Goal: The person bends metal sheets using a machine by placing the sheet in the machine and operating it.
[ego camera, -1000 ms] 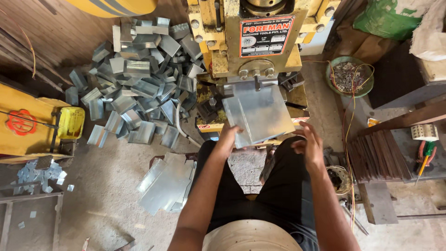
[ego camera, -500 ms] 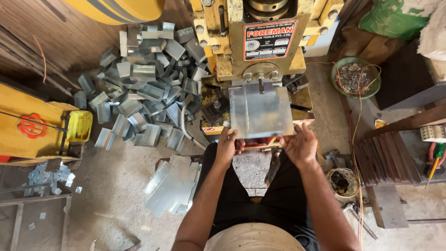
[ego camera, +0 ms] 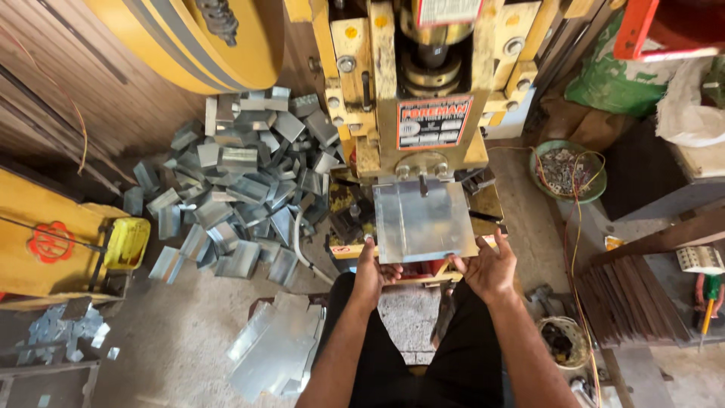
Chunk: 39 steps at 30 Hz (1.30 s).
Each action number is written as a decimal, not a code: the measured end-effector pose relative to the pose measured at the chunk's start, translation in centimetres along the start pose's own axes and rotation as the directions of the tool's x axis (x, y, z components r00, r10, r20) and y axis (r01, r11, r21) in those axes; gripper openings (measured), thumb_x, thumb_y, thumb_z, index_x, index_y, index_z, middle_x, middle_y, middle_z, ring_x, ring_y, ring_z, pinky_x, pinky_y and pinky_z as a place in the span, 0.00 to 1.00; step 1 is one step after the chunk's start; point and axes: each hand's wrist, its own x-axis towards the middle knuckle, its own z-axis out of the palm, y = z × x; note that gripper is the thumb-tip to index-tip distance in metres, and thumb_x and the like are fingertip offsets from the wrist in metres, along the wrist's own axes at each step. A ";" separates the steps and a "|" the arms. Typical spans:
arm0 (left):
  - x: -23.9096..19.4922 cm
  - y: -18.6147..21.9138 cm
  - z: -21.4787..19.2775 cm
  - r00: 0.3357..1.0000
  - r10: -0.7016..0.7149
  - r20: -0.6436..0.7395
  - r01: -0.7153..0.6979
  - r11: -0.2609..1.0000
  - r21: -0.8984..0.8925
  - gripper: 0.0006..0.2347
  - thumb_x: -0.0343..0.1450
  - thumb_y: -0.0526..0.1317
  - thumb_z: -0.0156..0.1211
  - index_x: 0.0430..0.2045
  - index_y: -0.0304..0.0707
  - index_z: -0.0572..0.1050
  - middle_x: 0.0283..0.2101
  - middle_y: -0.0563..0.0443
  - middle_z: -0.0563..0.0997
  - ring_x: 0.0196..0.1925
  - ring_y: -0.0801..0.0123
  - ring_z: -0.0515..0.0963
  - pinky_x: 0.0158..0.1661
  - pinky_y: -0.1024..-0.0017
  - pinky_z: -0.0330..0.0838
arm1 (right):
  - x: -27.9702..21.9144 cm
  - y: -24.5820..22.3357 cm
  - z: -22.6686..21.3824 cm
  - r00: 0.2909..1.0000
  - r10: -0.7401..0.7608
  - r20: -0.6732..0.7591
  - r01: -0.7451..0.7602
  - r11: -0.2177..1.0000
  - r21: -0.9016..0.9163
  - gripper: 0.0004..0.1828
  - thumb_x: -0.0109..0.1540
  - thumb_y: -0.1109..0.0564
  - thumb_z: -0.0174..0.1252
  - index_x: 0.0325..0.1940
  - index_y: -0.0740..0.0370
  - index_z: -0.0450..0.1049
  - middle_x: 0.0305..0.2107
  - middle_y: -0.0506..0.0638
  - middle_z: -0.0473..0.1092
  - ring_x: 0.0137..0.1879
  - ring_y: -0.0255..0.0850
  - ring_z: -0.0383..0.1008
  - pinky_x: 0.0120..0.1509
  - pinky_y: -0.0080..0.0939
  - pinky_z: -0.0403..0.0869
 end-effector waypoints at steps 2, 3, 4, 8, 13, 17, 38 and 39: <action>-0.3 0.2 0.0 0.998 0.010 0.055 -0.009 1.000 -0.014 0.36 0.77 0.69 0.32 0.46 0.28 0.74 0.24 0.43 0.81 0.22 0.65 0.80 0.23 0.72 0.73 | -0.2 0.0 -0.1 1.000 0.020 -0.009 -0.021 0.999 -0.029 0.47 0.67 0.25 0.40 0.70 0.70 0.58 0.53 0.64 0.71 0.49 0.53 0.77 0.54 0.45 0.79; -0.7 0.4 0.1 0.999 -0.044 -0.006 0.044 0.998 0.042 0.35 0.74 0.69 0.29 0.52 0.35 0.69 0.26 0.42 0.81 0.22 0.65 0.80 0.25 0.71 0.75 | -0.4 0.1 -0.4 0.998 0.018 -0.052 -0.024 0.992 -0.121 0.47 0.66 0.24 0.37 0.70 0.66 0.59 0.51 0.62 0.71 0.44 0.49 0.75 0.48 0.43 0.76; -1.0 0.9 0.2 0.993 -0.093 -0.074 0.099 0.991 0.091 0.34 0.72 0.70 0.26 0.57 0.42 0.64 0.27 0.41 0.81 0.23 0.64 0.80 0.27 0.71 0.77 | -0.3 0.0 -0.7 0.996 0.017 -0.092 -0.036 0.976 -0.214 0.47 0.65 0.22 0.33 0.70 0.61 0.61 0.48 0.59 0.71 0.39 0.45 0.73 0.41 0.41 0.73; -2.8 3.4 1.1 0.986 -0.085 -0.142 0.114 0.972 0.207 0.40 0.70 0.71 0.20 0.70 0.40 0.52 0.32 0.39 0.82 0.24 0.63 0.81 0.30 0.69 0.81 | 1.8 -0.9 -1.9 0.988 0.001 -0.154 -0.065 0.909 -0.412 0.49 0.64 0.19 0.25 0.64 0.60 0.66 0.42 0.58 0.74 0.29 0.39 0.64 0.31 0.39 0.62; -3.3 4.8 2.7 0.993 0.055 0.108 -0.066 0.992 0.105 0.43 0.73 0.71 0.18 0.68 0.28 0.57 0.38 0.39 0.83 0.32 0.62 0.83 0.33 0.67 0.84 | 7.5 -1.9 -2.3 0.995 0.039 -0.093 -0.072 0.920 -0.385 0.29 0.66 0.37 0.51 0.61 0.60 0.69 0.43 0.50 0.74 0.38 0.35 0.72 0.36 0.37 0.71; -2.8 3.8 3.6 0.997 -0.016 0.071 0.005 0.989 0.151 0.37 0.70 0.70 0.19 0.68 0.45 0.47 0.41 0.40 0.83 0.37 0.60 0.84 0.36 0.64 0.83 | 6.5 -1.1 -1.1 0.930 -0.107 -0.353 -0.034 0.928 -0.371 0.23 0.64 0.50 0.61 0.59 0.62 0.72 0.40 0.51 0.72 0.36 0.41 0.70 0.31 0.38 0.67; -0.9 2.1 2.2 0.998 0.053 0.016 -0.055 0.959 0.279 0.35 0.71 0.47 0.58 0.68 0.35 0.44 0.40 0.37 0.83 0.28 0.63 0.84 0.32 0.65 0.85 | 2.9 7.9 -2.0 0.982 -0.191 -0.001 0.172 0.883 -0.437 0.15 0.71 0.55 0.54 0.42 0.73 0.72 0.38 0.61 0.78 0.35 0.40 0.77 0.37 0.38 0.75; -1.6 2.1 2.0 1.000 0.018 -0.014 -0.012 0.952 0.305 0.36 0.71 0.47 0.60 0.68 0.33 0.44 0.40 0.36 0.83 0.28 0.63 0.84 0.32 0.65 0.85 | 2.5 8.1 -2.1 0.982 -0.188 -0.011 0.164 0.883 -0.439 0.14 0.70 0.55 0.54 0.43 0.72 0.72 0.38 0.60 0.78 0.34 0.39 0.76 0.37 0.38 0.74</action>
